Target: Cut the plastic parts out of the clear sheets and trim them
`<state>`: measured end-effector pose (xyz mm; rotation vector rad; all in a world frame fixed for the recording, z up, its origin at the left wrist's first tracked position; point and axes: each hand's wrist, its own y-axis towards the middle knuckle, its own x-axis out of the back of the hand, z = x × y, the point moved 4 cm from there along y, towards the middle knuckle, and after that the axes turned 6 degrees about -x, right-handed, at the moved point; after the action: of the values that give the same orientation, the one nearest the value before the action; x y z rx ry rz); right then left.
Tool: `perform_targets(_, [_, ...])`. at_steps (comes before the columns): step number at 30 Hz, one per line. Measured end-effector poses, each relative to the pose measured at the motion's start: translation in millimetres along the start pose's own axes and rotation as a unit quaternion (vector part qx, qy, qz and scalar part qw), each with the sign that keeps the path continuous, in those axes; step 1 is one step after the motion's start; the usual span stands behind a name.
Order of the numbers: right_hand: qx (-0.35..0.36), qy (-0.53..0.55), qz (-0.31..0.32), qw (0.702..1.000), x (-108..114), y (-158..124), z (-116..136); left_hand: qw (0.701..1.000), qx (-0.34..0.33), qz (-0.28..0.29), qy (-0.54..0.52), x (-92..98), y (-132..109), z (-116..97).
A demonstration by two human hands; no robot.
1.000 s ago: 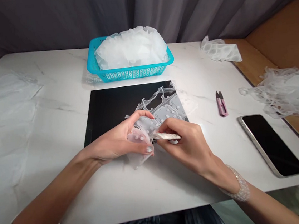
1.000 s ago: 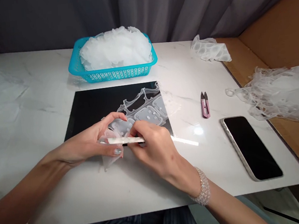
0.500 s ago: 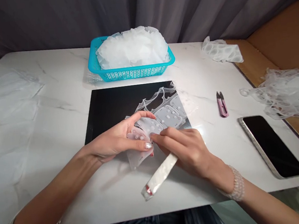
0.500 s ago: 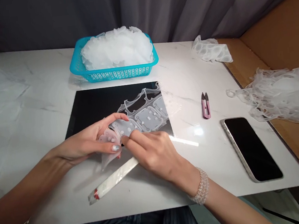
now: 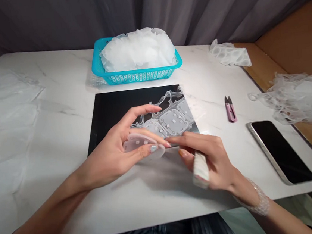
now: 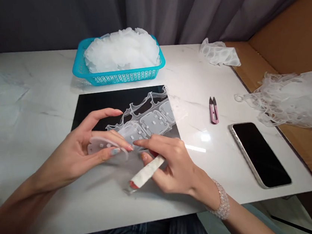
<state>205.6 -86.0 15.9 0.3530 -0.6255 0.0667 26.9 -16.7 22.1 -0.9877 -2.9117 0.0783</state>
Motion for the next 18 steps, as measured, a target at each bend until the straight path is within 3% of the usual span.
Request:
perform_targets(3, [-0.042,0.053,-0.025,0.997,0.9,3.4,6.7,0.999,-0.02,-0.025,-0.02,0.6,-1.6,-2.9])
perform_targets(6, [-0.092,0.105,-0.038,0.99,-3.5,7.6,7.3,0.999,-0.025,-0.003,-0.045,-1.2,-2.1,-2.1])
perform_targets(12, [-0.206,0.224,-0.028,0.952,-9.0,10.5,-0.6,0.987,0.047,0.002,-0.157,-3.5,-0.6,8.9])
perform_targets(18, [-0.283,0.329,-0.053,0.899,-11.2,6.9,-24.4,0.972,0.092,-0.005,-0.218,0.7,-0.2,13.4])
